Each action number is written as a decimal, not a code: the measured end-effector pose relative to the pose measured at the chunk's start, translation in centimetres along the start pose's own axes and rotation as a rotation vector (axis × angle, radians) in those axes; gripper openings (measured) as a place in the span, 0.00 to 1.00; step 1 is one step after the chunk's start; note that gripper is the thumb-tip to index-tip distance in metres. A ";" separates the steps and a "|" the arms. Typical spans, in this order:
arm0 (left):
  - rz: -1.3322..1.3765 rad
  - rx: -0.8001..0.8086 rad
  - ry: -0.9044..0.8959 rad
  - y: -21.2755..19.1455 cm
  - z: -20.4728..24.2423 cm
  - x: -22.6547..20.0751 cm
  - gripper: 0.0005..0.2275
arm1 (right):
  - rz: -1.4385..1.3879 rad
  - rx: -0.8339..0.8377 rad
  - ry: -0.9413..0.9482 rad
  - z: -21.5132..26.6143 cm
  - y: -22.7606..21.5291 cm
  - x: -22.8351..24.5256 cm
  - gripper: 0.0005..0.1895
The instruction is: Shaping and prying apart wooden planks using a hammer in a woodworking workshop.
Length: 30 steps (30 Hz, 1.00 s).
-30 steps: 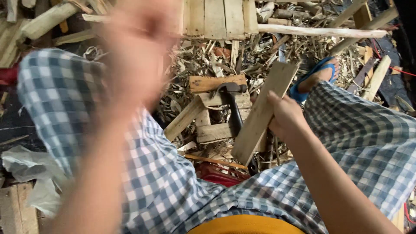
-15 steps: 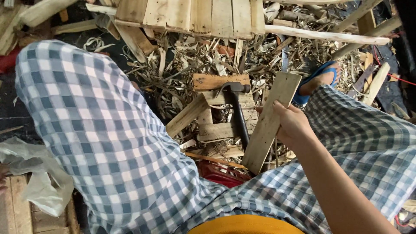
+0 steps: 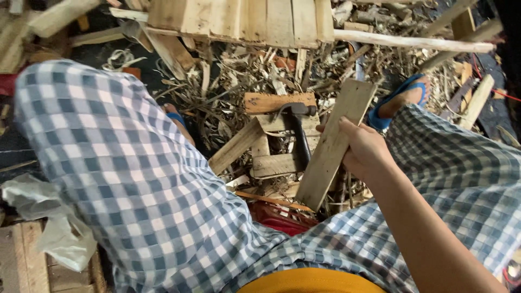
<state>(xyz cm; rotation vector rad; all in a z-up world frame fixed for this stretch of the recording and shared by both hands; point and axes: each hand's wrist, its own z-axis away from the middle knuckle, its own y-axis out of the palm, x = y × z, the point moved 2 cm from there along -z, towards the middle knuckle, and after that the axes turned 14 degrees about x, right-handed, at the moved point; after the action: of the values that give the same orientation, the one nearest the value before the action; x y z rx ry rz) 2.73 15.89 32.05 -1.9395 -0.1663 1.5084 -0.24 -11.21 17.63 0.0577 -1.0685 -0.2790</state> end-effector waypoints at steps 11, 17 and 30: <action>0.107 0.389 -0.120 5.1 -3.3 -0.4 0.24 | -0.927 0.297 0.068 1.0 1.1 7.4 0.18; 0.534 0.538 -0.236 8.7 -3.4 4.1 0.24 | -0.982 0.259 0.132 1.1 0.6 6.1 0.13; -0.383 -0.080 0.205 11.8 -2.2 6.5 0.11 | -0.825 0.306 0.159 -0.1 0.7 4.1 0.13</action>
<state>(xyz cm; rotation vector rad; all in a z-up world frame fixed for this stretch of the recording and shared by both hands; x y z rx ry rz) 3.44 9.01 20.27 -1.9730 -0.4837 1.0626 1.80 -11.58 21.19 0.7943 -0.8766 -0.8344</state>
